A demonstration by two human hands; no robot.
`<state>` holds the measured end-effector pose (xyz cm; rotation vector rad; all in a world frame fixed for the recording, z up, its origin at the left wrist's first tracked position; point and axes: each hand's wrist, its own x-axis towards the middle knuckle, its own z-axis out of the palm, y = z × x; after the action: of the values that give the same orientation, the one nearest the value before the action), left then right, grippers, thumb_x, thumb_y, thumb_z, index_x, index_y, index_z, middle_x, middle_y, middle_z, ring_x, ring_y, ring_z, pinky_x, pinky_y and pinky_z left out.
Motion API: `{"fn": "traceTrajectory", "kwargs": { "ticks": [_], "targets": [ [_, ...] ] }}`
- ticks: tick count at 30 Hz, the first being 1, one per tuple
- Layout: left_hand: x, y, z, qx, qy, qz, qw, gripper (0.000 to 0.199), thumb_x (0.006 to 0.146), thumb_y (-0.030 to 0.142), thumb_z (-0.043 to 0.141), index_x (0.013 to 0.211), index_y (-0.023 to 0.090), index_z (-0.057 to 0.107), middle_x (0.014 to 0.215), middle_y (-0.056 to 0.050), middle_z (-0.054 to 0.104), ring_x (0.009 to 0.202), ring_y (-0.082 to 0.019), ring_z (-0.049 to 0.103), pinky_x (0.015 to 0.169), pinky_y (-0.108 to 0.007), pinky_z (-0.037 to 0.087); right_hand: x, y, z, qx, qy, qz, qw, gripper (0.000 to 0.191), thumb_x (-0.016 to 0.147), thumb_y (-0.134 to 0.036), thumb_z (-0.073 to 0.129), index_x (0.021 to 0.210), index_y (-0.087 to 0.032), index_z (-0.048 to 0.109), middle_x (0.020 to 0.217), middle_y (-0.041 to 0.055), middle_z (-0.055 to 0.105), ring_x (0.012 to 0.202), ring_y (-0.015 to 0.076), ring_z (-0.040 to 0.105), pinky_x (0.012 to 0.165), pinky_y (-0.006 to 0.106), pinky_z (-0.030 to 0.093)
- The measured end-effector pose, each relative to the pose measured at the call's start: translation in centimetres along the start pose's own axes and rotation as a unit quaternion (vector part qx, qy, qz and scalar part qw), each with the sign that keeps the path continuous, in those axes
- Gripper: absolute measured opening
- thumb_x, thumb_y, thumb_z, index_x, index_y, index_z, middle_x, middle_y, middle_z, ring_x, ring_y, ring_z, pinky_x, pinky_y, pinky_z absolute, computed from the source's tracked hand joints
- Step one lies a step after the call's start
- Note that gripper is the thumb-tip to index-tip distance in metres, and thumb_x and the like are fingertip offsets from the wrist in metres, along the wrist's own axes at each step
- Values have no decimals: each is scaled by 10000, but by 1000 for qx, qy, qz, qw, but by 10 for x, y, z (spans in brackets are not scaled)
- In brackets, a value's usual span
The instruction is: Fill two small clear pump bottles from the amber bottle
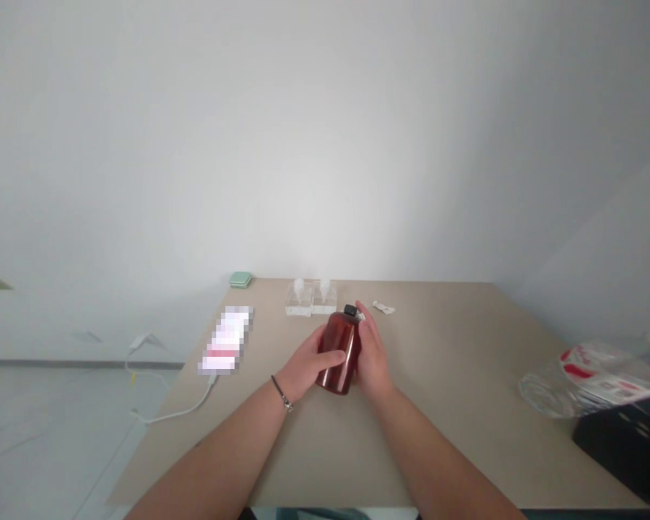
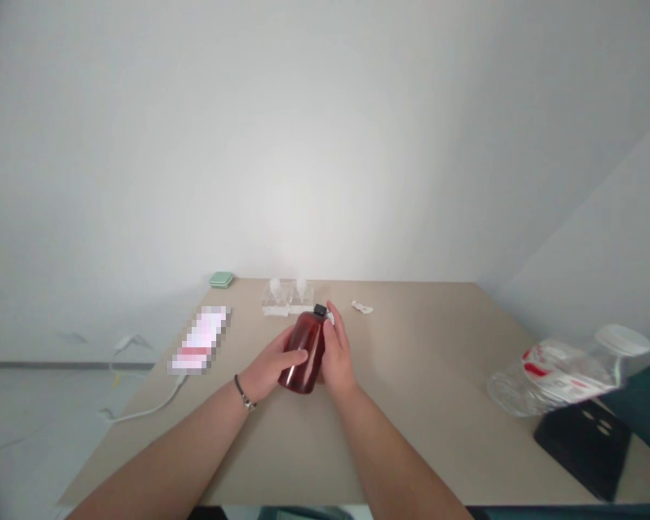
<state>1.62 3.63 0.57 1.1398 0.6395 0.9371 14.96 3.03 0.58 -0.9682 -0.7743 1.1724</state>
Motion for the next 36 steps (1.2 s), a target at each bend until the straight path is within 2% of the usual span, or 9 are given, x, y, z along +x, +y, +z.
{"fn": "traceTrajectory", "kwargs": {
  "ticks": [3, 7, 12, 19, 24, 27, 30, 32, 36],
  "targets": [
    [2, -3, 2, -50, 27, 30, 998, 669, 726, 305, 788, 1327, 205, 512, 1231, -97, 656, 1104, -300, 630, 944, -408, 488, -1, 8, 4, 67, -22, 21, 997, 623, 829, -594, 618, 1367, -294, 525, 1124, 16, 726, 987, 224, 680, 930, 404, 518],
    [4, -5, -3, -98, 83, 117, 985, 639, 743, 380, 771, 1310, 216, 527, 1214, -81, 667, 1086, -274, 646, 961, -394, 489, -9, 18, 17, 125, -112, 52, 984, 520, 825, -631, 606, 1150, -233, 688, 1177, 53, 721, 1185, 259, 610, 1068, 427, 434],
    [4, -6, -7, -110, 111, 162, 974, 619, 714, 491, 771, 1215, 186, 573, 1068, -85, 704, 933, -267, 691, 861, -403, 542, -17, 11, 24, 178, -158, 109, 965, 525, 792, -684, 608, 1054, -243, 721, 1059, 44, 760, 1114, 260, 654, 1029, 409, 469],
    [7, -15, -8, -17, 119, 212, 970, 776, 678, 611, 768, 1294, 214, 513, 1159, -116, 680, 1022, -320, 675, 905, -448, 554, -16, 2, 14, 210, -155, 178, 949, 462, 882, -590, 542, 1056, -200, 719, 1056, 61, 766, 1016, 236, 697, 982, 400, 488],
    [10, -17, -9, 83, 225, 223, 945, 785, 759, 516, 749, 1416, 245, 416, 1366, -122, 563, 1266, -302, 547, 1098, -447, 419, -9, 6, 10, 119, -64, 60, 989, 476, 856, -577, 587, 1156, -220, 682, 1174, 80, 724, 1121, 274, 654, 1018, 459, 472],
    [9, -14, -4, 9, 204, 188, 961, 761, 777, 457, 749, 1426, 266, 401, 1363, -102, 575, 1263, -286, 558, 1084, -426, 434, -10, 12, 6, -62, -27, -54, 996, 574, 816, -544, 661, 1284, -216, 607, 1296, 109, 652, 1215, 299, 589, 1079, 490, 417],
    [7, -10, 2, -51, 209, 156, 964, 719, 760, 429, 767, 1383, 261, 450, 1311, -87, 616, 1175, -269, 617, 1011, -386, 486, -18, 18, 2, -212, -89, -178, 957, 619, 873, -487, 614, 1417, -218, 492, 1462, 113, 513, 1356, 286, 459, 1171, 486, 299],
    [4, -7, 5, -65, 233, 132, 961, 676, 754, 392, 777, 1346, 249, 486, 1244, -76, 654, 1094, -244, 651, 955, -354, 509, -23, 19, -1, -246, -133, -230, 932, 592, 940, -466, 514, 1477, -239, 414, 1532, 91, 430, 1416, 261, 381, 1202, 477, 243],
    [-3, -3, 11, -84, 172, 95, 977, 621, 719, 325, 801, 1275, 205, 554, 1141, -77, 699, 989, -230, 680, 863, -323, 539, -22, 15, -6, -188, -151, -203, 949, 592, 970, -487, 455, 1512, -275, 347, 1578, 41, 359, 1456, 226, 316, 1230, 453, 179]
  ]
}}
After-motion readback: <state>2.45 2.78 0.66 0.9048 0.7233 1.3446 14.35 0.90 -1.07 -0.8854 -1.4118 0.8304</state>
